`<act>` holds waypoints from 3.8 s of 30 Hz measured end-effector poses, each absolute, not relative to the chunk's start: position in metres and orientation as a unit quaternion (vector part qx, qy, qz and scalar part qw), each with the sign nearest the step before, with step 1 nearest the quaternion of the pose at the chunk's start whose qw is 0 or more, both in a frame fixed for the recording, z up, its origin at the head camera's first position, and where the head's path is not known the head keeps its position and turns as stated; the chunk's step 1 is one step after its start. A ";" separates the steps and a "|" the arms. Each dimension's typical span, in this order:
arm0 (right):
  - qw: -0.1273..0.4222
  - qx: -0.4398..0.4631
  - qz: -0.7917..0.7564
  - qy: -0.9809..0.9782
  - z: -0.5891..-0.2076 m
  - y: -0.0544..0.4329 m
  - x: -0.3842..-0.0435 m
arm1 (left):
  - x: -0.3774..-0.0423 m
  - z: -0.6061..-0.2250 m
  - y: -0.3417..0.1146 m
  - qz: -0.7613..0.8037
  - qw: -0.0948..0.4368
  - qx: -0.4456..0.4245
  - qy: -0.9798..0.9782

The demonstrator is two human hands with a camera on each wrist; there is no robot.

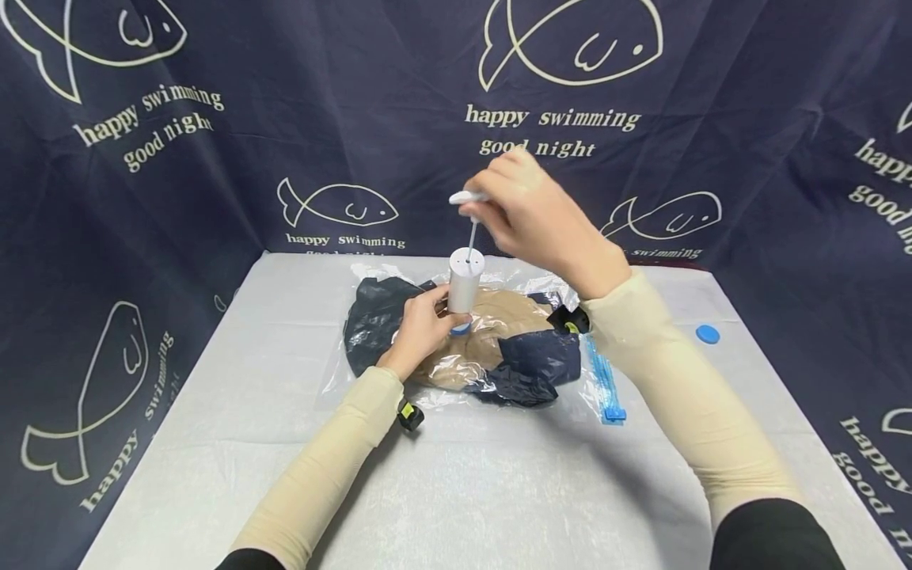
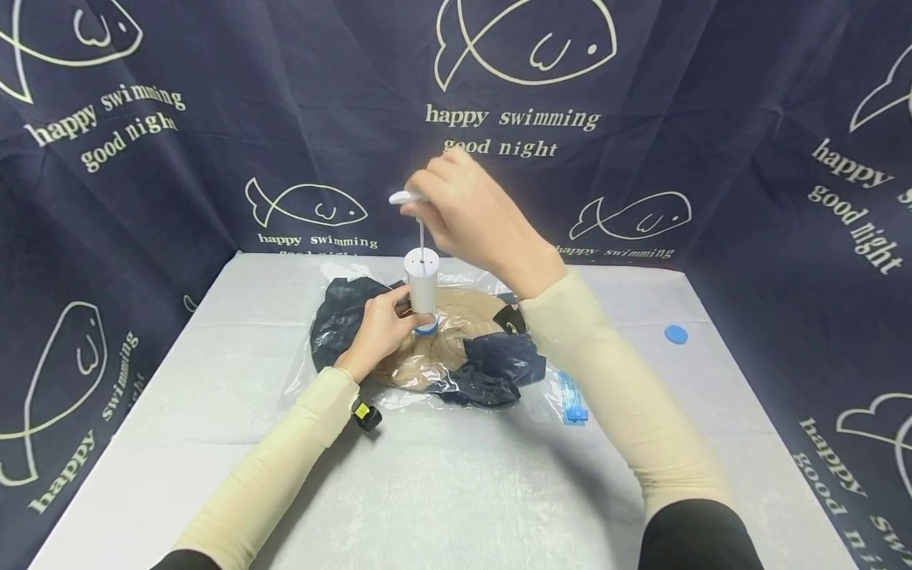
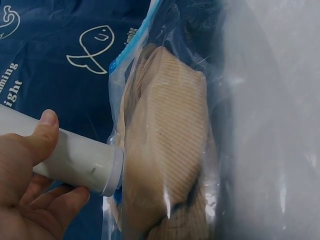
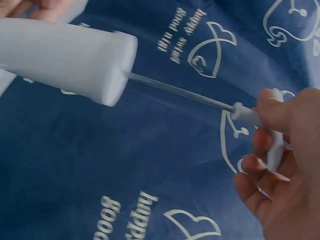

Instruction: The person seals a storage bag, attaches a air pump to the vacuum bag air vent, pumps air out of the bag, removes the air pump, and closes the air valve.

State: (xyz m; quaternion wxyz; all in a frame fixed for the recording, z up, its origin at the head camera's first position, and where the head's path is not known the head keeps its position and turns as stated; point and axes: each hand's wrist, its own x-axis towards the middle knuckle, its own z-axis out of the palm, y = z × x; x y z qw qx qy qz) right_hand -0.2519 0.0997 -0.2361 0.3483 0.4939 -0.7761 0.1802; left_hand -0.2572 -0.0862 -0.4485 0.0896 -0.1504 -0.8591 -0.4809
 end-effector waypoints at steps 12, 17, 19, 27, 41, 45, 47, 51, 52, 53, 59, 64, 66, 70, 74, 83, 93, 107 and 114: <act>0.424 0.471 0.237 -0.736 -0.202 0.100 -0.237 | -0.257 -0.447 -0.086 -0.481 0.099 -0.155 -0.857; 0.392 0.478 0.208 -0.758 -0.211 0.103 -0.240 | -0.257 -0.448 -0.085 -0.478 0.099 -0.154 -0.859; 0.376 0.482 0.198 -0.766 -0.218 0.103 -0.242 | -0.257 -0.448 -0.085 -0.476 0.097 -0.153 -0.860; 0.295 0.472 0.177 -0.812 -0.253 0.099 -0.249 | -0.257 -0.449 -0.086 -0.477 0.099 -0.157 -0.859; 0.215 0.452 0.167 -0.849 -0.288 0.093 -0.255 | -0.256 -0.448 -0.088 -0.487 0.091 -0.159 -0.854; 0.195 0.441 0.157 -0.862 -0.291 0.092 -0.256 | -0.256 -0.448 -0.087 -0.486 0.093 -0.161 -0.854; 0.181 0.435 0.153 -0.869 -0.292 0.092 -0.255 | -0.256 -0.448 -0.087 -0.484 0.095 -0.161 -0.855; 0.167 0.423 0.148 -0.878 -0.292 0.092 -0.253 | -0.256 -0.448 -0.087 -0.481 0.097 -0.161 -0.857; 0.167 0.420 0.148 -0.880 -0.292 0.092 -0.252 | -0.256 -0.448 -0.087 -0.480 0.097 -0.161 -0.857; 0.167 0.419 0.147 -0.880 -0.291 0.092 -0.252 | -0.256 -0.448 -0.086 -0.481 0.098 -0.161 -0.856; 0.162 0.413 0.135 -0.886 -0.287 0.092 -0.252 | -0.255 -0.448 -0.086 -0.481 0.099 -0.162 -0.856; 0.178 0.411 0.120 -0.886 -0.276 0.095 -0.249 | -0.256 -0.450 -0.085 -0.482 0.100 -0.164 -0.855; 0.203 0.417 0.122 -0.878 -0.268 0.097 -0.247 | -0.256 -0.450 -0.085 -0.481 0.104 -0.165 -0.855; 0.288 0.443 0.147 -0.836 -0.249 0.101 -0.243 | -0.256 -0.450 -0.084 -0.480 0.111 -0.164 -0.855; 0.385 0.467 0.181 -0.775 -0.230 0.103 -0.241 | -0.255 -0.450 -0.085 -0.482 0.108 -0.156 -0.856; 0.460 0.444 0.260 -0.724 -0.206 0.102 -0.233 | -0.255 -0.450 -0.085 -0.488 0.102 -0.148 -0.854; 0.281 0.459 0.189 -0.821 -0.226 0.101 -0.239 | -0.255 -0.450 -0.085 -0.483 0.107 -0.154 -0.855; 0.102 0.402 0.108 -0.903 -0.264 0.088 -0.244 | -0.255 -0.450 -0.086 -0.482 0.105 -0.162 -0.855; 0.101 0.397 0.117 -0.905 -0.272 0.087 -0.246 | -0.256 -0.450 -0.086 -0.486 0.105 -0.162 -0.852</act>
